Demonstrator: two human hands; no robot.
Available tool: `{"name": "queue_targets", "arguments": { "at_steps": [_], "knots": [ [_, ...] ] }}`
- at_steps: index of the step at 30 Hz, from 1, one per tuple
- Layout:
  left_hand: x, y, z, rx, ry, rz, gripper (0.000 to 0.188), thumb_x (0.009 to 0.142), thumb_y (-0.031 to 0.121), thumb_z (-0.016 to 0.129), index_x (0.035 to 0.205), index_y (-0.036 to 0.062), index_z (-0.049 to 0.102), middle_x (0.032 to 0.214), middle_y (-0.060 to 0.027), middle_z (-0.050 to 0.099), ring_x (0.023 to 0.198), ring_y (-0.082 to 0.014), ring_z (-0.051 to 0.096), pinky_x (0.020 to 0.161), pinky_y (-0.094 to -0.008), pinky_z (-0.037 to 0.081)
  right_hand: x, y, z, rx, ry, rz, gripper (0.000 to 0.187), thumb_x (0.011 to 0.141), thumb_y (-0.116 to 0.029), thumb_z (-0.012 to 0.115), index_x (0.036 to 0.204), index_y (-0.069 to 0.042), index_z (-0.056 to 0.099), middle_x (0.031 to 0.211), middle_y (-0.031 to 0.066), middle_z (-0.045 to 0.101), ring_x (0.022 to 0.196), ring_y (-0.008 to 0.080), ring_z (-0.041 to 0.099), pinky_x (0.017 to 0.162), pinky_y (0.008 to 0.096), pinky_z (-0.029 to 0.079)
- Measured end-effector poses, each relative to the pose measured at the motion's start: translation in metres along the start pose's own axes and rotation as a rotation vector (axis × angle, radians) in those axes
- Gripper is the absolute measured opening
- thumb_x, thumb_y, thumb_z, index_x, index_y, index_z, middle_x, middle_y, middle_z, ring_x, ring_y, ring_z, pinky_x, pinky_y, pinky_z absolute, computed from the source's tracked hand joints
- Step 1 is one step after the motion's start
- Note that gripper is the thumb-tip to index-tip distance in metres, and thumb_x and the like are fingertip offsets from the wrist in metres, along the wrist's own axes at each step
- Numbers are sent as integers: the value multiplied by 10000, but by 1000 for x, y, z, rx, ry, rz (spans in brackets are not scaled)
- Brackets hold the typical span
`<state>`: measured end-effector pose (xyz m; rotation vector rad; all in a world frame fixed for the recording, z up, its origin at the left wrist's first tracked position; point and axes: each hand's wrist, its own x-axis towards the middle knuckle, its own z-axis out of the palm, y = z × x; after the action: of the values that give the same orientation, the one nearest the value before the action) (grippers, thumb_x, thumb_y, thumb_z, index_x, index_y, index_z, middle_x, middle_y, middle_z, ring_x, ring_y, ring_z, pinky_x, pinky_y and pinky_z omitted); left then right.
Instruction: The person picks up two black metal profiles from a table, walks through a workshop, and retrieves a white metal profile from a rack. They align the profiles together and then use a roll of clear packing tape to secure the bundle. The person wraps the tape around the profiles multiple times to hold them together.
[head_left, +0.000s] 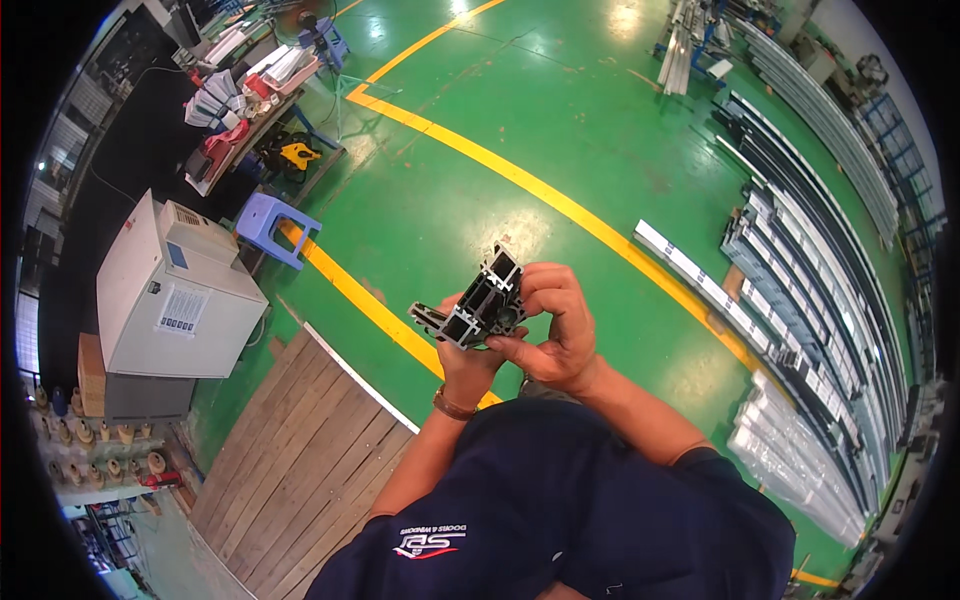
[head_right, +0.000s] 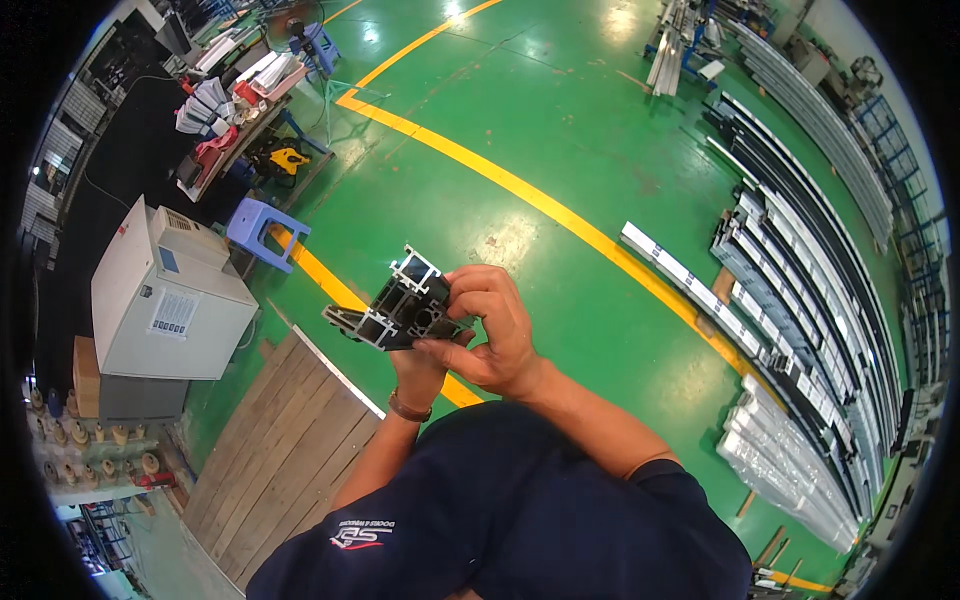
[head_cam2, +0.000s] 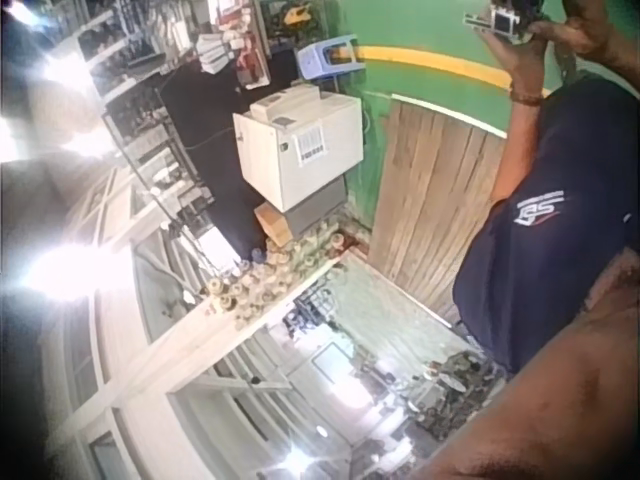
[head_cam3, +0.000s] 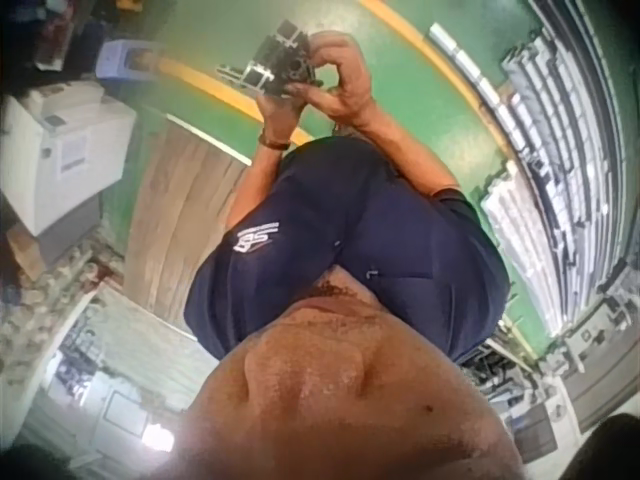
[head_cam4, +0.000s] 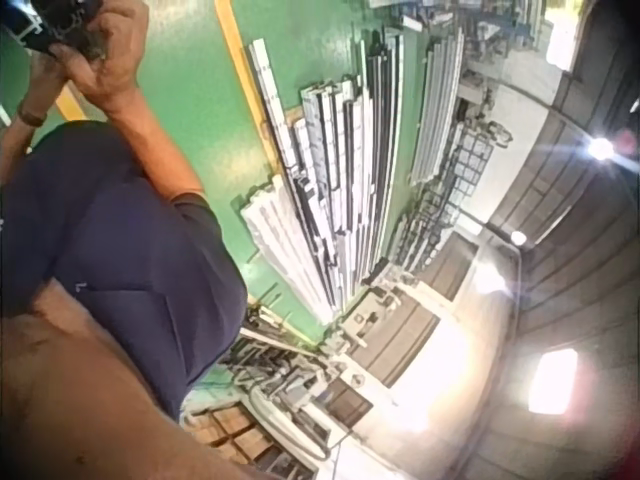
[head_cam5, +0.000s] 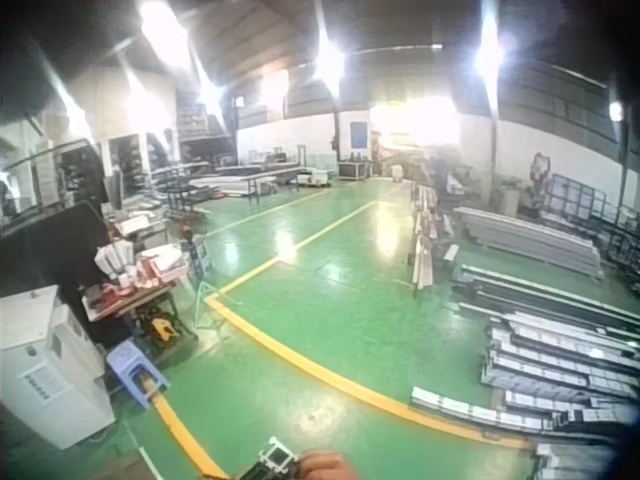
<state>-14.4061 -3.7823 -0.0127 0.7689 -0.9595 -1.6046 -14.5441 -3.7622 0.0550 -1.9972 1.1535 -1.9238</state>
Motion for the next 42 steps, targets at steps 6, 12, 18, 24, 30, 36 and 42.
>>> {"name": "queue_targets", "arguments": {
  "at_steps": [6, 12, 18, 24, 30, 36, 42],
  "knots": [
    [47, -32, 43, -41, 74, -24, 684, 698, -53, 915, 1240, 17, 505, 1119, -91, 649, 947, -146, 684, 795, -309, 611, 34, 54, -42, 12, -48, -49, 507, 735, -180, 927, 1031, -63, 533, 1032, 116, 600, 993, 301, 592, 878, 431, 505],
    [71, -59, 67, 38, 104, 29, 601, 705, -6, 926, 1181, 33, 562, 1143, -85, 626, 962, -162, 669, 806, -322, 584, 47, 87, -69, 6, -64, -54, 497, 742, -221, 925, 1019, -59, 545, 1016, 118, 602, 975, 304, 597, 863, 438, 510],
    [90, -73, 81, 49, 95, 60, 562, 726, 35, 925, 1169, 34, 580, 1136, -85, 623, 988, -192, 655, 824, -339, 561, 50, 107, -82, -8, -59, -26, 501, 736, -232, 929, 1018, -51, 557, 1007, 116, 600, 978, 305, 598, 852, 428, 511],
    [100, -82, 89, -9, 115, 63, 572, 721, 32, 928, 1174, 36, 578, 1132, -87, 620, 979, -200, 664, 814, -348, 567, 54, 116, -87, -12, -53, -6, 502, 741, -256, 928, 1015, -49, 562, 1002, 113, 598, 982, 305, 598, 847, 418, 506],
    [109, -84, 80, 249, 9, 249, 591, 709, 14, 932, 1185, 28, 582, 1133, -89, 617, 977, -188, 667, 801, -330, 577, 59, 120, -85, -1, -38, 17, 484, 745, -235, 925, 1010, -48, 565, 999, 114, 598, 983, 302, 597, 856, 416, 501],
    [105, -72, 76, 156, 87, 84, 562, 699, 46, 944, 1148, 24, 605, 1033, -68, 640, 936, -184, 669, 764, -338, 571, 57, 123, -77, 77, -44, 90, 527, 725, -264, 947, 1018, -48, 566, 1037, 105, 592, 1024, 287, 590, 914, 417, 491],
    [115, -60, 51, 798, -145, 450, 597, 683, 179, 966, 1133, 14, 610, 987, -84, 688, 849, -211, 697, 734, -359, 575, 85, 116, -74, 705, -49, 523, 775, 710, -388, 954, 1261, -4, 568, 1183, 96, 616, 1134, 245, 589, 1040, 394, 443]
  ]
}}
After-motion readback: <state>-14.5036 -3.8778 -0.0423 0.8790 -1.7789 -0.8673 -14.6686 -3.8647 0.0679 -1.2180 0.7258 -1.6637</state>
